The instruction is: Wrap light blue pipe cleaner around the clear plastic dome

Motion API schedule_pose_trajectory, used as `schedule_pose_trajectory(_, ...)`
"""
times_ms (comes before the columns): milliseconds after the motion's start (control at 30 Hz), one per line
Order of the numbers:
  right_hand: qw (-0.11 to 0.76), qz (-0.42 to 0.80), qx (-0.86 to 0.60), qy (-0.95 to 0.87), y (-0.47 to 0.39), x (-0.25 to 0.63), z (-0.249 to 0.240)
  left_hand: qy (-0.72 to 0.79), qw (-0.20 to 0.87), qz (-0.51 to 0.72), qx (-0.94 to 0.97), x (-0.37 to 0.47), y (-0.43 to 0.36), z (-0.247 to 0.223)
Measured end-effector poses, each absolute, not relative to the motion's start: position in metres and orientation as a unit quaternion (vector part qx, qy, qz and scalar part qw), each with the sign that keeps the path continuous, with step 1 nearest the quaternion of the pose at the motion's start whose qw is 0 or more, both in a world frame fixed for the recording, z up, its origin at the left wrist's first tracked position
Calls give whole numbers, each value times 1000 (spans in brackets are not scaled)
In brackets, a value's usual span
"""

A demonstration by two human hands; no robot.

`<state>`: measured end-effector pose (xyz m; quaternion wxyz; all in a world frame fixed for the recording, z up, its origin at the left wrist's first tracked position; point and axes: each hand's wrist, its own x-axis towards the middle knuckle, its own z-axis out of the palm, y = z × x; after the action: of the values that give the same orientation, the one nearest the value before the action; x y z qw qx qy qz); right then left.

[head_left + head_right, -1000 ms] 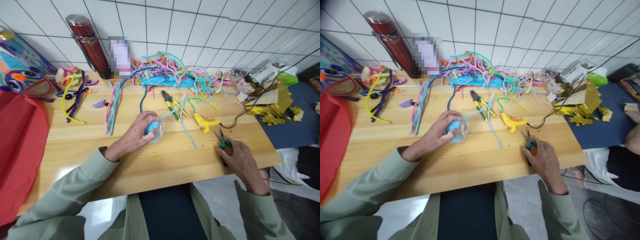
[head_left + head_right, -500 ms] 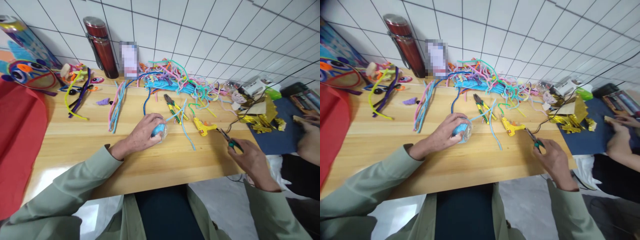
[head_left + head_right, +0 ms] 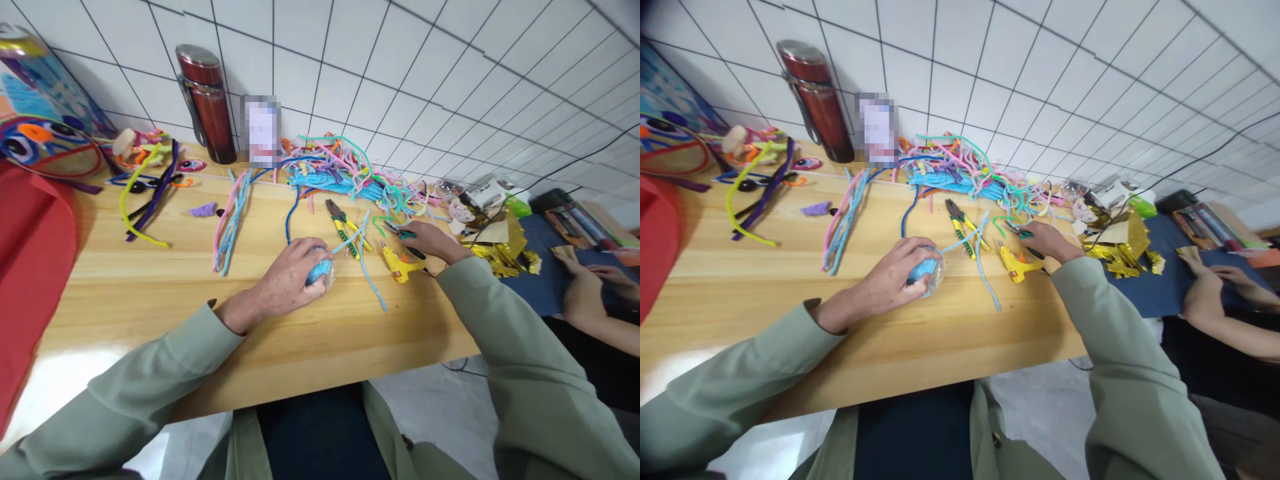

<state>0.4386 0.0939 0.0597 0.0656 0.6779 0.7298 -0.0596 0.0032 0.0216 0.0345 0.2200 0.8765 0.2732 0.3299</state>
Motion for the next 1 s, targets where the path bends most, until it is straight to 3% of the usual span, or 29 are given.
schedule_pose_trajectory(233,34,-12,715,698,111,432,94,277,230,324,875,4,21,36)
schedule_pose_trajectory(400,-84,-33,662,744,55,376,119,272,238,322,875,2,22,35)
schedule_pose_trajectory(667,-246,-336,534,736,-37,237,67,276,283,348,850,-9,25,33)
schedule_pose_trajectory(1000,-349,-378,506,692,-16,227,14,350,272,410,797,3,15,26)
